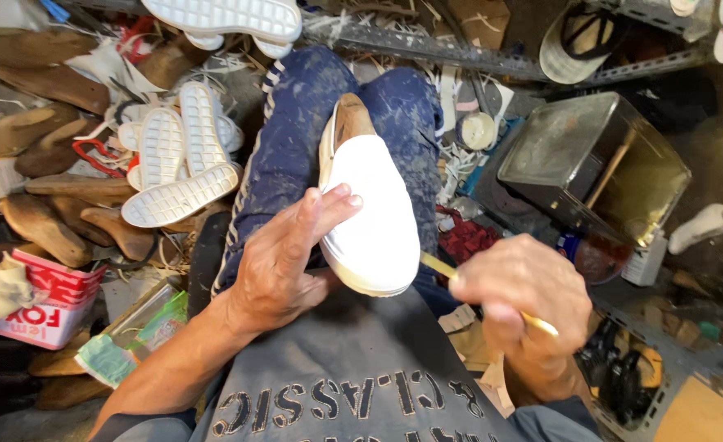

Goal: The person uses a hammer to tap the sole of a white shoe, then uses pliers to pull out nails from the sole. They also use a wooden stick to poke at the shoe's sole and upper, and handle a second white shoe.

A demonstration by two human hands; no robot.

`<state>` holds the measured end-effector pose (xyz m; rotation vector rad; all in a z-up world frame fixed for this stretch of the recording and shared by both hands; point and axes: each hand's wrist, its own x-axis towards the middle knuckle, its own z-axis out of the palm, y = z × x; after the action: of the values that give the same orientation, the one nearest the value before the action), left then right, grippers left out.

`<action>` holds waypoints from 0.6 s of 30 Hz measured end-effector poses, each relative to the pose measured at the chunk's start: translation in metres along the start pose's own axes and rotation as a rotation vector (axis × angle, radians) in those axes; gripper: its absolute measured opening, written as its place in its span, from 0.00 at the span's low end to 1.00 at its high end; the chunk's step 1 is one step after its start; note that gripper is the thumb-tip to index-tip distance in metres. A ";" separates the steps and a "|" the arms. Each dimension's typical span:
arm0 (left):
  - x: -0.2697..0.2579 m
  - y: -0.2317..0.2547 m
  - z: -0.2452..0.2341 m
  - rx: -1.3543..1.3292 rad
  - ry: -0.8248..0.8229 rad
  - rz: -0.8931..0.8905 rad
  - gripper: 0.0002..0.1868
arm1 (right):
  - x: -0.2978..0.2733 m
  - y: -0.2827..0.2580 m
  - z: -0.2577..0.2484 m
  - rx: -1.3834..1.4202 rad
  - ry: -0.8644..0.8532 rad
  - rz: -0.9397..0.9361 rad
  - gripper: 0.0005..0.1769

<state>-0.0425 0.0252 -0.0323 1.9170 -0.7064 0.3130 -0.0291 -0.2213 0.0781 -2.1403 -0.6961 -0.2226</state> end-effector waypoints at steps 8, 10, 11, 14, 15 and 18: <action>-0.017 0.000 -0.061 -0.202 -0.208 -0.414 0.51 | -0.021 0.075 0.036 0.097 0.505 0.153 0.11; -0.024 0.005 -0.071 -0.410 -0.170 -0.511 0.53 | 0.017 0.084 0.031 -0.068 0.433 0.166 0.07; -0.026 0.007 -0.075 -0.619 -0.130 -0.636 0.58 | 0.036 0.088 0.026 -0.214 0.339 0.196 0.06; -0.034 -0.002 -0.049 -0.122 -0.293 -1.015 0.52 | 0.077 0.152 0.022 -0.362 0.132 0.151 0.19; -0.032 -0.010 -0.040 -0.122 -0.291 -0.999 0.52 | 0.093 0.183 0.025 -0.372 0.142 0.143 0.19; -0.029 -0.023 -0.022 -0.105 -0.354 -1.016 0.45 | 0.146 0.259 0.040 -0.612 0.078 -0.069 0.19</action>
<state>-0.0493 0.0612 -0.0546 1.9933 0.0992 -0.6916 0.2315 -0.2567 -0.0662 -2.6652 -0.7195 -0.6186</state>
